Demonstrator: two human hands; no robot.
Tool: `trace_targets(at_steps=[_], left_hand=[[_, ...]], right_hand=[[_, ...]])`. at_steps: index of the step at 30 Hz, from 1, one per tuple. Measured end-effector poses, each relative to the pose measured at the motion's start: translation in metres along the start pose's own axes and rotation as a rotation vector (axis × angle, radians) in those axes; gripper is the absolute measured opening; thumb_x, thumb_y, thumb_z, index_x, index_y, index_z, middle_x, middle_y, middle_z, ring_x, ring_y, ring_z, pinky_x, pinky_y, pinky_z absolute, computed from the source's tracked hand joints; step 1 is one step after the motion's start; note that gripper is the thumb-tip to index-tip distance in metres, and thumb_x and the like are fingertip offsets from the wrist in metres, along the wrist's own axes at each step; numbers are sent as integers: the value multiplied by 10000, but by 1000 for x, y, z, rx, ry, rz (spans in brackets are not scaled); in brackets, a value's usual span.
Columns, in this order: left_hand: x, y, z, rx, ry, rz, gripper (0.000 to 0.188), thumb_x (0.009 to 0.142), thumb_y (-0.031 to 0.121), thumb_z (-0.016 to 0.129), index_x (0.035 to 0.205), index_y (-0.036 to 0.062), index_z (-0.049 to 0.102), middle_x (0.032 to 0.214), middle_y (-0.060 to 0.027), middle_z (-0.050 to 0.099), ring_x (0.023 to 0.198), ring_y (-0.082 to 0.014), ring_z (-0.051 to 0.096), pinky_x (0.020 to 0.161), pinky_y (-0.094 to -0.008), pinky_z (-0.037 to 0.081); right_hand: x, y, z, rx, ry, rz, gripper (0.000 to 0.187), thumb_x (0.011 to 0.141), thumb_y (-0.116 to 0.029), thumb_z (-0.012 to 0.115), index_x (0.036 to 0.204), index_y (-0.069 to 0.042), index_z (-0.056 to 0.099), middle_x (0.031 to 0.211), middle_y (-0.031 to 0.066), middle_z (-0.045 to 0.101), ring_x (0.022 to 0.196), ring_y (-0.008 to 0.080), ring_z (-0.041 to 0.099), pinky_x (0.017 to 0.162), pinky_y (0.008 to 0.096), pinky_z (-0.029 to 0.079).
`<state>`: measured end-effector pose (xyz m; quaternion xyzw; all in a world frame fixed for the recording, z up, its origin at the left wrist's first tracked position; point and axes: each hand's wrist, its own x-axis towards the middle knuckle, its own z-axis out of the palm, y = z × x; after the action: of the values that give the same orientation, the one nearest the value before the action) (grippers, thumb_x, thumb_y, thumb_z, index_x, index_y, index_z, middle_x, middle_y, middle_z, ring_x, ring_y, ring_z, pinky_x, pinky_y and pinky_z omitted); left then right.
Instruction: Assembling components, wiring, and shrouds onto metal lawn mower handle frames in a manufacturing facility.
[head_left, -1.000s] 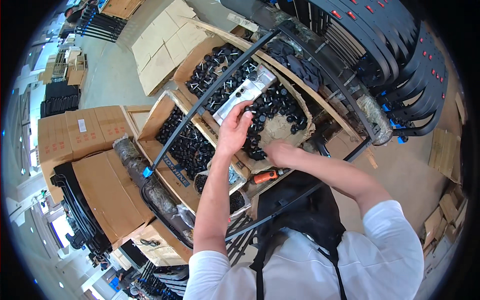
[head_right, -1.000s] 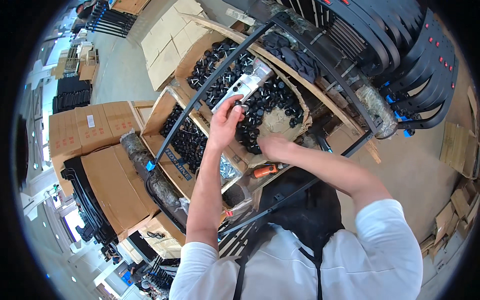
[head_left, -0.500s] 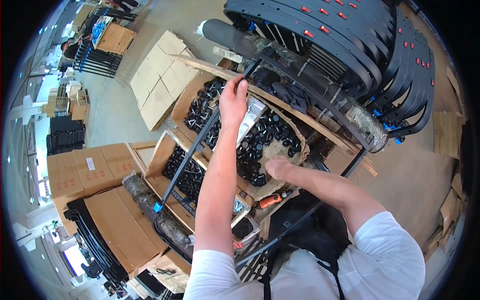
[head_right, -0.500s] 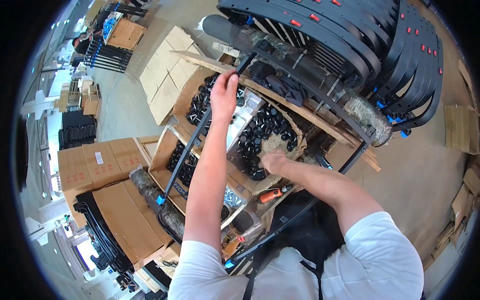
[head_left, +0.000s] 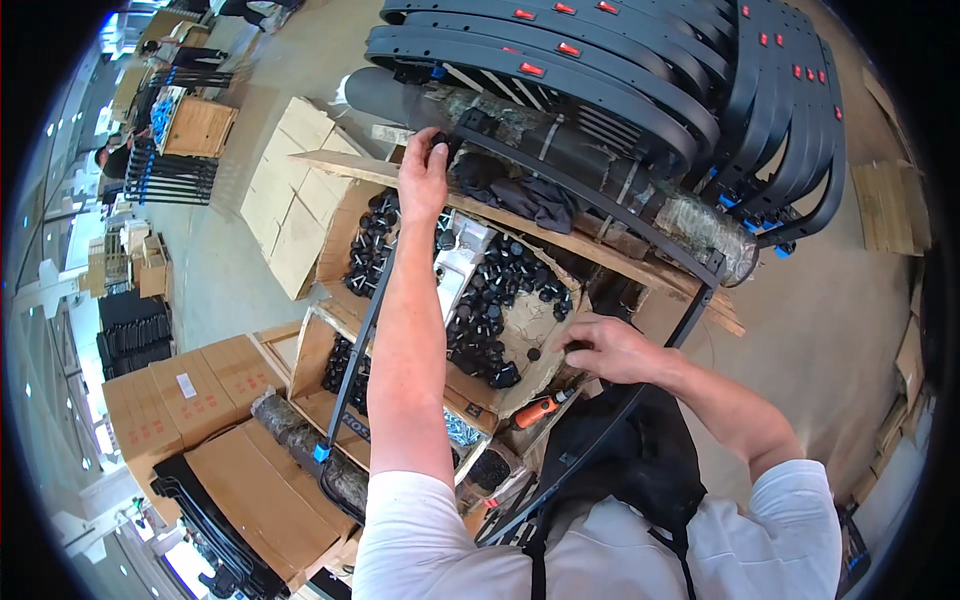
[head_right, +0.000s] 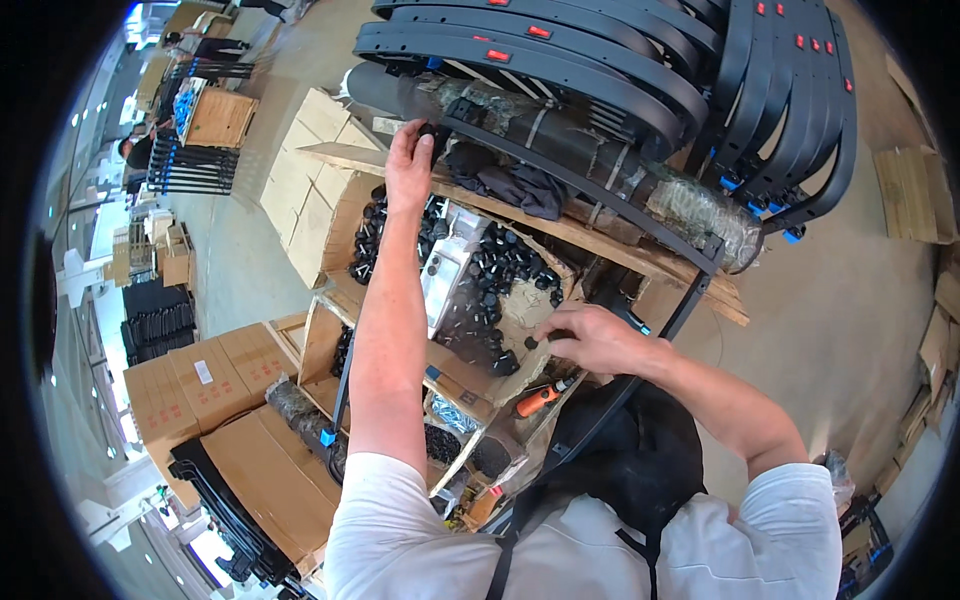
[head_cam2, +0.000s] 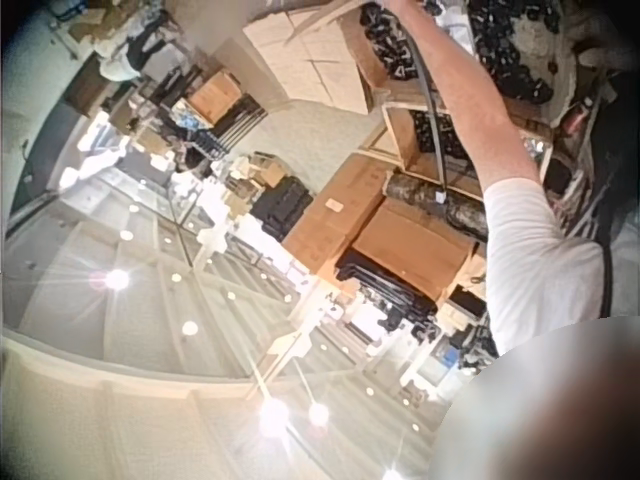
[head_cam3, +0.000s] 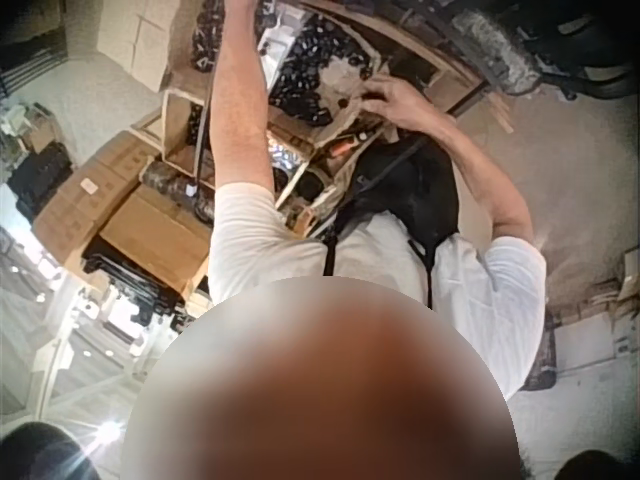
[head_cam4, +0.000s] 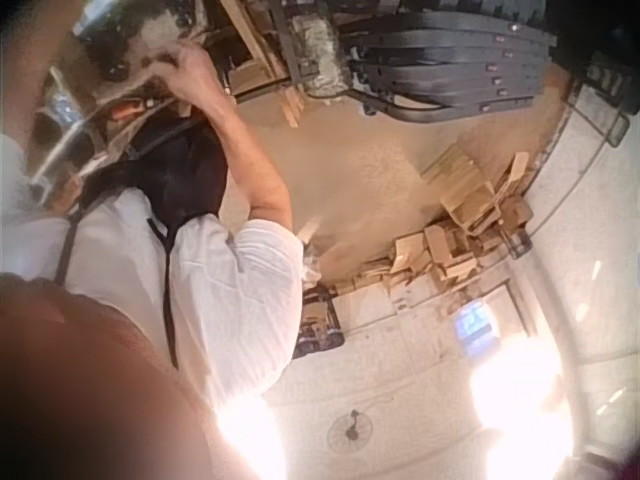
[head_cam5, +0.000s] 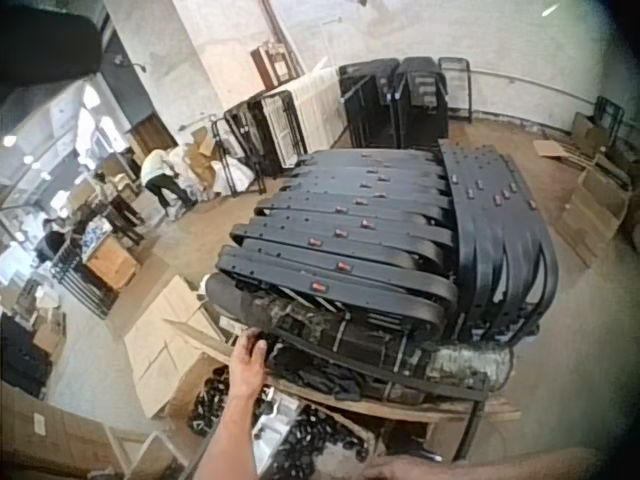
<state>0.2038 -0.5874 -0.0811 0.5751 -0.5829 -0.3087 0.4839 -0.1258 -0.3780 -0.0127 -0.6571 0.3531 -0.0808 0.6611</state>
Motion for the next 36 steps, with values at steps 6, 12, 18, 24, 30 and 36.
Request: trace_targets(at_steps=[6, 12, 18, 24, 30, 36], left_hand=[[-1, 7, -1, 146, -53, 71, 342, 1037, 63, 535, 1351, 108, 665, 1241, -150, 702, 1200, -275, 657, 1076, -353, 473], [4, 12, 12, 283, 15, 47, 275, 1025, 206, 624, 1259, 136, 751, 1266, -168, 669, 1230, -309, 619, 1085, -387, 467], [11, -20, 0, -131, 46, 79, 319, 1074, 116, 509, 1362, 91, 645, 1295, -122, 711, 1233, -230, 646, 1099, -341, 458], [8, 1, 9, 125, 35, -67, 288, 1072, 148, 535, 1306, 113, 698, 1267, -131, 725, 1213, -210, 649, 1077, -348, 469], [2, 2, 6, -177, 107, -72, 313, 1054, 256, 625, 1288, 65, 707, 1281, -112, 717, 1184, -187, 656, 1066, -328, 476], [3, -1, -1, 74, 54, -45, 276, 1057, 274, 630, 1263, 127, 740, 1249, -99, 721, 1168, -236, 678, 1060, -356, 487]], right_hand=[[-57, -7, -20, -30, 142, 74, 313, 922, -2, 671, 1233, -27, 698, 1275, 96, 549, 1145, 224, 610, 950, 327, 546], [-97, -9, -32, -139, 363, 246, 312, 928, -47, 685, 1239, -29, 706, 1084, 95, 618, 908, 232, 631, 825, 357, 542], [-120, 11, -62, -332, 677, 136, 328, 906, 3, 717, 1229, -44, 688, 1071, 96, 601, 851, 205, 618, 767, 341, 541], [-132, 19, -82, -530, 785, 216, 343, 905, 45, 696, 1237, -40, 681, 1226, 111, 622, 940, 241, 658, 818, 368, 576], [-132, 21, -78, -615, 648, 203, 345, 899, 66, 671, 1227, -39, 670, 1225, 130, 625, 1035, 325, 677, 861, 407, 591], [-122, 10, -77, -789, 584, 203, 313, 924, -27, 699, 1236, -32, 670, 1187, 145, 629, 1029, 369, 684, 886, 444, 582]])
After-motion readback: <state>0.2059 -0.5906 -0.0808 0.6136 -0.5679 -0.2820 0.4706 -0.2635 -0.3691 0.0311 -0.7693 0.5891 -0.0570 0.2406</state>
